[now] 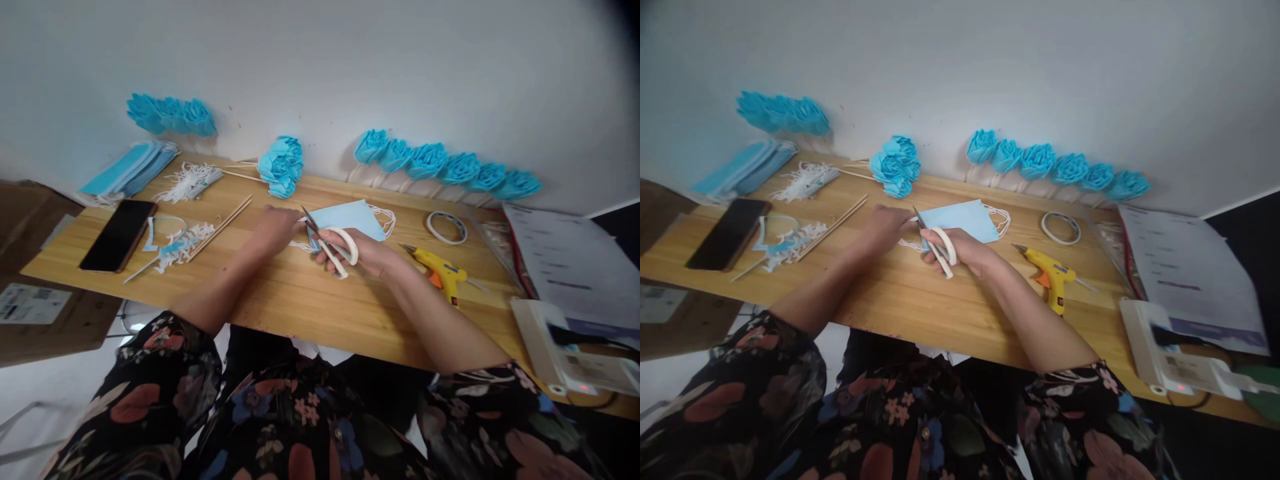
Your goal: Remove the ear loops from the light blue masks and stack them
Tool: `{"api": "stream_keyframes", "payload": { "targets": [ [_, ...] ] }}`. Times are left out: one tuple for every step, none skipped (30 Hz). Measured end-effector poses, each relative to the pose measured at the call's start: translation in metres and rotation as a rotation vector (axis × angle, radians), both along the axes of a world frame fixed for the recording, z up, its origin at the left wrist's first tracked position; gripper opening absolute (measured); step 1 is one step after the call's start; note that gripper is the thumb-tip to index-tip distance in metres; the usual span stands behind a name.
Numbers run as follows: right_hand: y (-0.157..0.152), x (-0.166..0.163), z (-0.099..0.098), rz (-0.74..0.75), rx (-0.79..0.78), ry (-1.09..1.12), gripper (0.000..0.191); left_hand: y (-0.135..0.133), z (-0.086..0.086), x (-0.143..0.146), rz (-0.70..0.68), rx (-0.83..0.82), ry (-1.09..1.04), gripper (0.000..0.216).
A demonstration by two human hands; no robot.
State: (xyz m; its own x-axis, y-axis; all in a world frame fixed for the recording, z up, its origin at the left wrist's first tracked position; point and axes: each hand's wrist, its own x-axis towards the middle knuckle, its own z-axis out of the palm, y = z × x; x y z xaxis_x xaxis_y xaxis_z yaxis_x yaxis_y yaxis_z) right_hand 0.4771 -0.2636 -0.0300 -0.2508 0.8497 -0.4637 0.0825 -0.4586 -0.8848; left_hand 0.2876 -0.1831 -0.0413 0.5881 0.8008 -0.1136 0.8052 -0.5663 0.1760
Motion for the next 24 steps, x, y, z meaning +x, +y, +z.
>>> {"api": "stream_keyframes", "payload": {
  "targets": [
    [0.001,0.0,0.0,0.008,0.001,-0.009,0.061,0.0,0.001,0.0,-0.006,-0.002,-0.009,0.04],
    [0.003,0.0,0.0,0.012,0.002,-0.015,0.06,0.0,0.001,-0.001,-0.011,-0.001,-0.019,0.04],
    [0.005,-0.001,-0.001,0.011,0.002,-0.015,0.058,0.0,0.001,-0.001,-0.017,0.006,-0.029,0.04],
    [0.007,-0.003,-0.003,0.001,-0.001,-0.011,0.056,0.001,0.001,-0.001,-0.02,0.016,-0.034,0.039],
    [0.009,-0.005,-0.006,-0.016,-0.011,0.001,0.054,0.001,0.0,-0.001,-0.019,0.028,-0.032,0.039],
    [0.011,-0.006,-0.009,-0.039,-0.028,0.02,0.051,0.002,-0.001,-0.001,-0.019,0.038,-0.025,0.039],
    [0.013,-0.009,-0.012,-0.068,-0.05,0.049,0.049,0.002,-0.002,-0.001,-0.026,0.046,-0.022,0.039],
    [0.014,-0.01,-0.016,-0.102,-0.073,0.084,0.046,0.003,-0.003,-0.001,-0.039,0.051,-0.023,0.038],
    [0.015,-0.012,-0.019,-0.136,-0.098,0.123,0.044,0.004,-0.004,-0.002,-0.051,0.053,-0.028,0.038],
    [0.016,-0.014,-0.021,-0.165,-0.122,0.163,0.042,0.005,-0.005,-0.003,-0.061,0.052,-0.037,0.038],
    [0.016,-0.014,-0.023,-0.188,-0.138,0.197,0.041,0.005,-0.005,-0.004,-0.068,0.048,-0.052,0.038],
    [0.016,-0.015,-0.024,-0.203,-0.147,0.226,0.039,0.006,-0.006,-0.005,-0.071,0.045,-0.072,0.038],
    [0.015,-0.015,-0.025,-0.21,-0.151,0.246,0.038,0.007,-0.007,-0.007,-0.068,0.046,-0.093,0.038],
    [0.014,-0.014,-0.025,-0.212,-0.149,0.261,0.037,0.008,-0.008,-0.008,-0.064,0.048,-0.111,0.038],
    [0.013,-0.014,-0.024,-0.212,-0.144,0.27,0.037,0.009,-0.009,-0.009,-0.059,0.053,-0.126,0.039],
    [0.012,-0.013,-0.024,-0.213,-0.14,0.276,0.037,0.009,-0.009,-0.01,-0.056,0.059,-0.138,0.039],
    [0.011,-0.013,-0.024,-0.212,-0.139,0.278,0.037,0.009,-0.009,-0.011,-0.052,0.066,-0.145,0.038],
    [0.011,-0.012,-0.024,-0.213,-0.141,0.279,0.036,0.009,-0.009,-0.011,-0.05,0.073,-0.149,0.038],
    [0.011,-0.012,-0.025,-0.215,-0.143,0.279,0.035,0.009,-0.009,-0.011,-0.05,0.076,-0.151,0.038],
    [0.011,-0.011,-0.025,-0.216,-0.144,0.281,0.033,0.008,-0.008,-0.011,-0.051,0.076,-0.152,0.038],
    [0.012,-0.011,-0.026,-0.22,-0.144,0.283,0.031,0.008,-0.008,-0.01,-0.052,0.075,-0.153,0.038],
    [0.012,-0.011,-0.027,-0.223,-0.142,0.287,0.03,0.008,-0.008,-0.01,-0.054,0.072,-0.153,0.038],
    [0.012,-0.011,-0.027,-0.228,-0.142,0.29,0.029,0.008,-0.008,-0.01,-0.059,0.068,-0.154,0.039],
    [0.012,-0.011,-0.028,-0.233,-0.141,0.294,0.028,0.008,-0.009,-0.01,-0.067,0.066,-0.158,0.039]
  ]
}}
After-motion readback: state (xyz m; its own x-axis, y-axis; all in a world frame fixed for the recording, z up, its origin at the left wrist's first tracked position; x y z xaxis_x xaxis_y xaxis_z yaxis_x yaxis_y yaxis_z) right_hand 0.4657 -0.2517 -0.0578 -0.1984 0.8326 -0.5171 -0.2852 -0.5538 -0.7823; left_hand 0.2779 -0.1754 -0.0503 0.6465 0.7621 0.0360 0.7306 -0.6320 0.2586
